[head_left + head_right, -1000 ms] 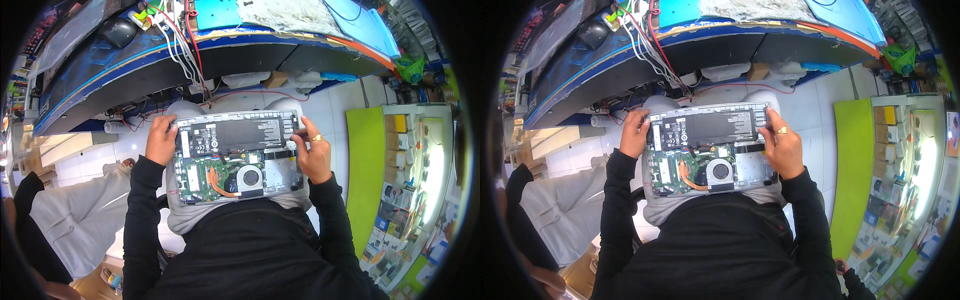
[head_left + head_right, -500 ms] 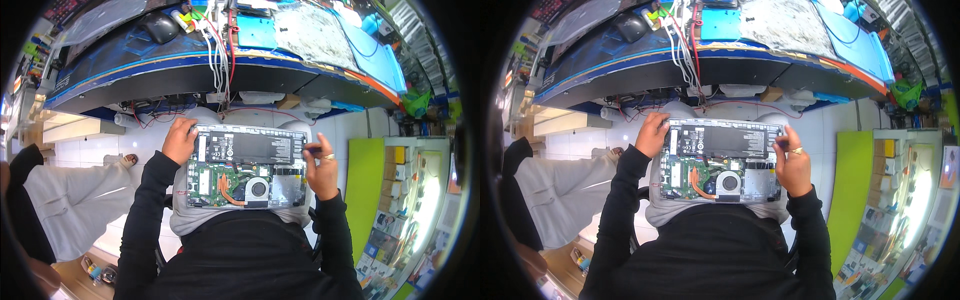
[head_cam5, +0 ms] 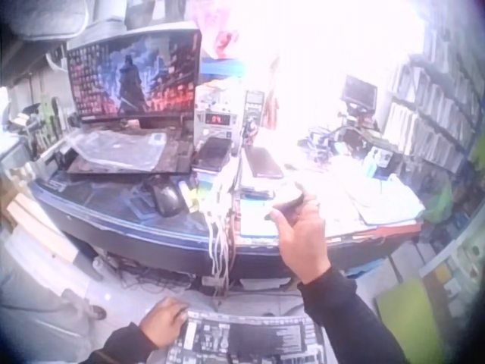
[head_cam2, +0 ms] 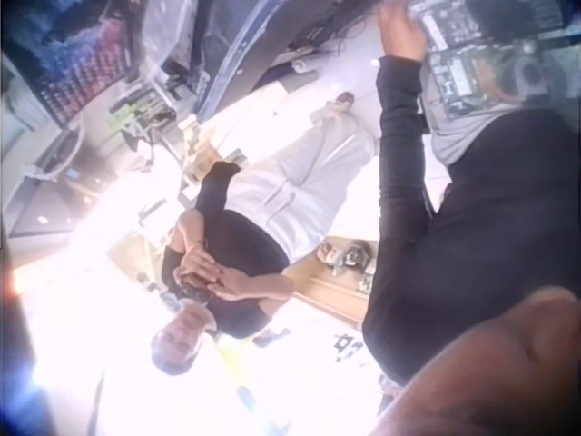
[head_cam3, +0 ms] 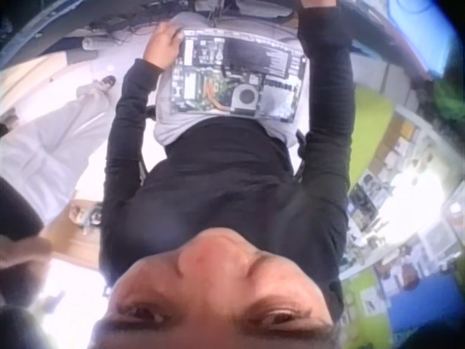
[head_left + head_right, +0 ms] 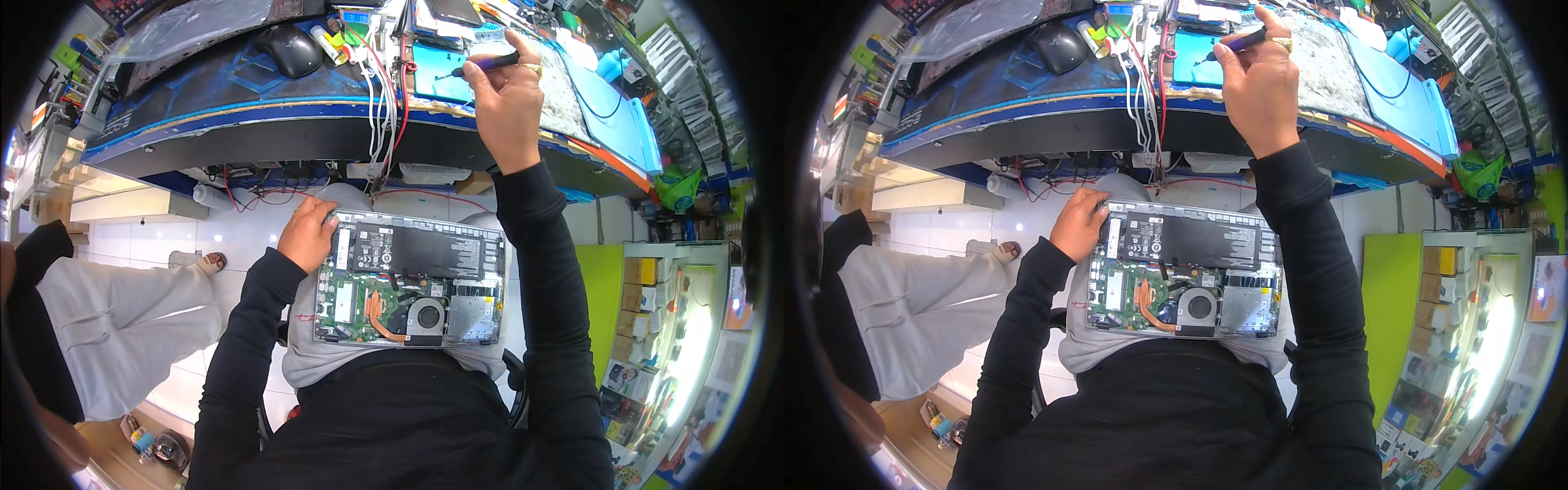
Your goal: The person assembles a laptop by connecting cables to the motherboard and inserting a battery, then secures the battery and component covers with a screwdriver.
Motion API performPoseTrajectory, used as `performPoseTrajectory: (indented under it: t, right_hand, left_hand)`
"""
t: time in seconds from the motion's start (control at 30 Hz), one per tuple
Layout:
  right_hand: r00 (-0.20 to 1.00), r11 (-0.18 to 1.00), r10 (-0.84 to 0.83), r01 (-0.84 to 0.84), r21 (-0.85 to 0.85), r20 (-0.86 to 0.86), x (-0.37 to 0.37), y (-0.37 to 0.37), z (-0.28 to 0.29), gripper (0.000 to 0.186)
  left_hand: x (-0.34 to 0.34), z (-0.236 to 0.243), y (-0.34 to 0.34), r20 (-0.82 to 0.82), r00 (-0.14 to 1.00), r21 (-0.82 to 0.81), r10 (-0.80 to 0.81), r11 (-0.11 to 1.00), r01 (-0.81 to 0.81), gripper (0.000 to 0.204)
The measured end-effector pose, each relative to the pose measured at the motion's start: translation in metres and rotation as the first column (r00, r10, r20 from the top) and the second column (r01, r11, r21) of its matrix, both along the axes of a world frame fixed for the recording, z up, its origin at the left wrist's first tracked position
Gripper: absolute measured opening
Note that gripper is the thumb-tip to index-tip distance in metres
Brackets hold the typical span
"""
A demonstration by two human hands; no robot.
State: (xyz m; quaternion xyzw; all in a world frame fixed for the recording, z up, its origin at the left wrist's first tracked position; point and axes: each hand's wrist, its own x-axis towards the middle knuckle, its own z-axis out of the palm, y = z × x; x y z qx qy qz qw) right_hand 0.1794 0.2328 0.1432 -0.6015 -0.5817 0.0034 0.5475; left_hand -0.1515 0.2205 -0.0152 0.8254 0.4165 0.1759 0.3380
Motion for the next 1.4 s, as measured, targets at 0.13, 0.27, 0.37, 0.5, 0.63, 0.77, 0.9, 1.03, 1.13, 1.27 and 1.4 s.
performPoseTrajectory:
  t: [0.13, 0.27, 0.37, 0.5, 0.63, 0.77, 0.9, 1.03, 1.13, 1.27, 1.4]
  right_hand:
    - [0.995, 0.998, -0.062, 0.063, -0.013, 0.075, 0.001, 0.005, -0.001, 0.061]
    - [1.0, 0.998, -0.015, 0.017, 0.068, -0.026, 0.003, -0.005, 0.005, 0.061]
    - [0.98, 0.995, 0.084, -0.074, 0.062, -0.18, -0.003, -0.029, 0.014, 0.061]
    - [0.825, 0.968, 0.141, -0.231, -0.101, -0.547, -0.054, -0.088, 0.015, 0.063]
    - [0.646, 0.932, 0.099, -0.326, -0.156, -0.757, -0.085, -0.137, -0.015, 0.064]
    - [0.589, 0.924, 0.046, -0.332, -0.19, -0.807, -0.094, -0.152, -0.028, 0.065]
    - [0.579, 0.911, 0.023, -0.348, -0.221, -0.815, -0.099, -0.153, -0.031, 0.067]
    - [0.575, 0.909, 0.015, -0.349, -0.228, -0.818, -0.1, -0.153, -0.032, 0.066]
    - [0.574, 0.915, 0.025, -0.343, -0.213, -0.818, -0.103, -0.153, -0.033, 0.066]
    - [0.641, 0.928, 0.064, -0.32, -0.191, -0.765, -0.108, -0.157, -0.038, 0.065]
    - [0.886, 0.949, 0.201, -0.282, -0.142, -0.418, -0.108, -0.157, -0.044, 0.065]
  left_hand:
    - [-0.002, -0.003, 0.0, 0.008, 1.0, 0.01, -0.006, 1.0, 0.006, 0.031]
    - [0.002, 0.004, -0.003, 0.015, 0.999, 0.134, 0.029, 0.991, -0.031, 0.028]
    - [0.014, 0.028, -0.01, 0.119, 0.993, 0.294, 0.025, 0.954, -0.059, 0.027]
    - [0.018, 0.067, -0.035, 0.337, 0.939, 0.355, -0.068, 0.933, -0.06, 0.027]
    - [0.031, 0.071, -0.057, 0.395, 0.908, 0.303, -0.139, 0.953, 0.014, 0.03]
    - [0.035, 0.071, -0.062, 0.383, 0.909, 0.263, -0.162, 0.963, 0.06, 0.031]
    - [0.032, 0.075, -0.059, 0.421, 0.886, 0.24, -0.196, 0.966, 0.099, 0.024]
    - [0.031, 0.075, -0.058, 0.42, 0.884, 0.263, -0.203, 0.96, 0.095, 0.018]
    - [0.031, 0.074, -0.057, 0.434, 0.879, 0.289, -0.196, 0.955, 0.07, 0.016]
    - [0.03, 0.073, -0.057, 0.401, 0.895, 0.286, -0.196, 0.955, 0.082, 0.016]
    - [0.029, 0.068, -0.057, 0.362, 0.907, 0.316, -0.216, 0.944, 0.099, 0.018]
